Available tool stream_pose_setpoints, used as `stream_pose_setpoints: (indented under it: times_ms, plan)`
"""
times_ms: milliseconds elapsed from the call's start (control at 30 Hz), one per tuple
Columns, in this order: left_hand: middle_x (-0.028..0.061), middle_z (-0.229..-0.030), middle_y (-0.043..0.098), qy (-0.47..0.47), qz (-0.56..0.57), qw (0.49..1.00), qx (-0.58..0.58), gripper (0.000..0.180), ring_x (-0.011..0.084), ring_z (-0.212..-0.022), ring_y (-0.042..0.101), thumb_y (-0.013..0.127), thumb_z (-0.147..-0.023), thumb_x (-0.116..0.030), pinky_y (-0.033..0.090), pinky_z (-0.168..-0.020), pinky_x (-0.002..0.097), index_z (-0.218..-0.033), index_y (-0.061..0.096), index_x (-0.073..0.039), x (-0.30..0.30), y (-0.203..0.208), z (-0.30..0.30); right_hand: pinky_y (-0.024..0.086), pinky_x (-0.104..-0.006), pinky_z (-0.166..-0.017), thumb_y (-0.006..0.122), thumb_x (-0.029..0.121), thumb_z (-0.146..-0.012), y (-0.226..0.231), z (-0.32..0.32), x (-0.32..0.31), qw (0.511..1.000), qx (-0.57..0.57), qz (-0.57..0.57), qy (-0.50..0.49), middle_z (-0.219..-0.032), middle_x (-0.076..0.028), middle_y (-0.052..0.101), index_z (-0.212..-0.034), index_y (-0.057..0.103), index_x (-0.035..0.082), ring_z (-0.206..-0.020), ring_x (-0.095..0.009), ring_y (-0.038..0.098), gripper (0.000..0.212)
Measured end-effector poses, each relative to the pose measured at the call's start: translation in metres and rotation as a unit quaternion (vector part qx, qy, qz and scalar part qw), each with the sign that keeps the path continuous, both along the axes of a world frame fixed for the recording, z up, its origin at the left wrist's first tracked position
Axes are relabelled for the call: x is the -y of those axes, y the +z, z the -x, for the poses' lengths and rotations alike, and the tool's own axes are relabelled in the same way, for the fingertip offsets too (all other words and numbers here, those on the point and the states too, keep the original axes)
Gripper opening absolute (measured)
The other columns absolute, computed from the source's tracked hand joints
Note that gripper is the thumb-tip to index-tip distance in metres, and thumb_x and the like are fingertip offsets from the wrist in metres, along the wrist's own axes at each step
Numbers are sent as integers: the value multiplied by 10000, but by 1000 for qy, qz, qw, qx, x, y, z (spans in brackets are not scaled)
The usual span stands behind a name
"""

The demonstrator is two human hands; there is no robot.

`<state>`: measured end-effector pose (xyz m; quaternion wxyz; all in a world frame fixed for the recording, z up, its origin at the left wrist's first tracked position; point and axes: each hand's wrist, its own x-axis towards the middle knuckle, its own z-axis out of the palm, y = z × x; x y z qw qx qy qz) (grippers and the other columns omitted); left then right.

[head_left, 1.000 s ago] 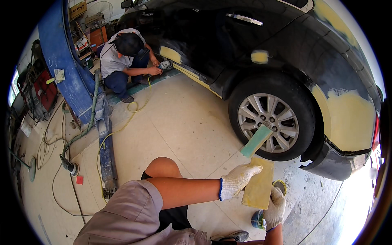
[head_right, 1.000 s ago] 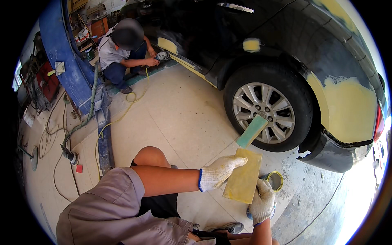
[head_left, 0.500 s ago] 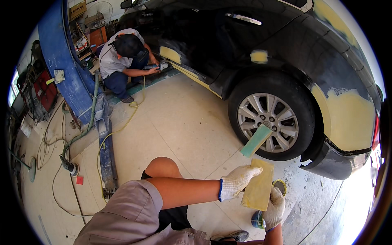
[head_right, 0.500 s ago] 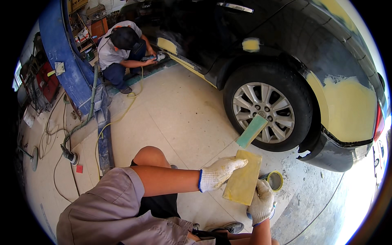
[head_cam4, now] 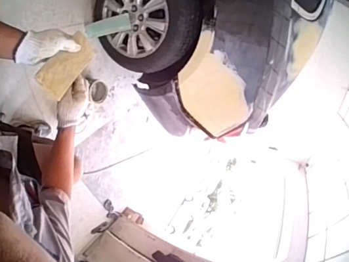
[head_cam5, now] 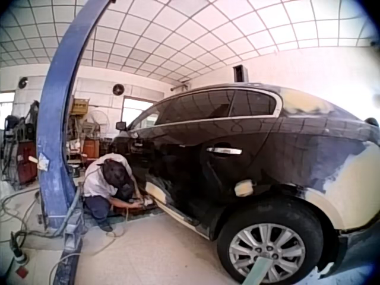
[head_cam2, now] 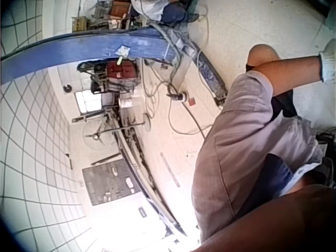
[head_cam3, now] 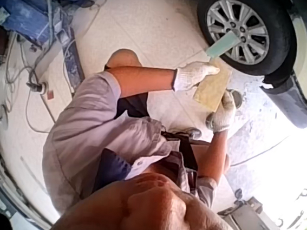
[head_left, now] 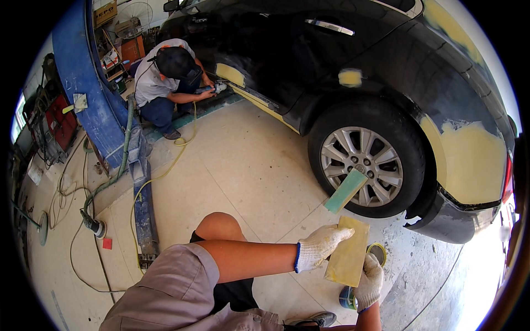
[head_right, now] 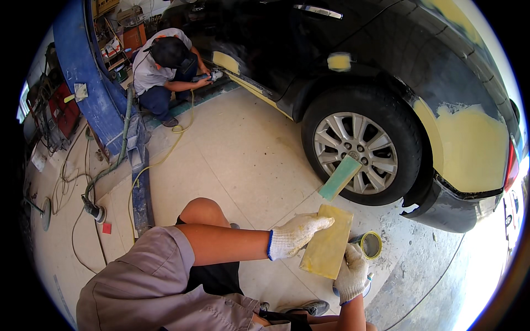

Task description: The person puts on gloves and uses a putty knife to mix a yellow body filler substance on a flat board. They scrape the material to blend it thoroughly while sitting on the floor of a garage.

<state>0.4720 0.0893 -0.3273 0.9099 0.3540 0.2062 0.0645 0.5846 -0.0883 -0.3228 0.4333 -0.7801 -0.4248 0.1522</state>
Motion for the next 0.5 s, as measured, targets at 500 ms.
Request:
stream_pose_setpoints:
  times_ms: [500]
  plan:
    - [92,-1198,707,-2,-17,1000,-6,400,170,-1016,722,577,-1050,-317,597,-840,344,-1346,588,-48,2,6,4,498,-310,-793,713,82,-891,4,3,-2,1000,5,3,3,-911,-92,665,-1056,750,-9,-869,-207,638,193]
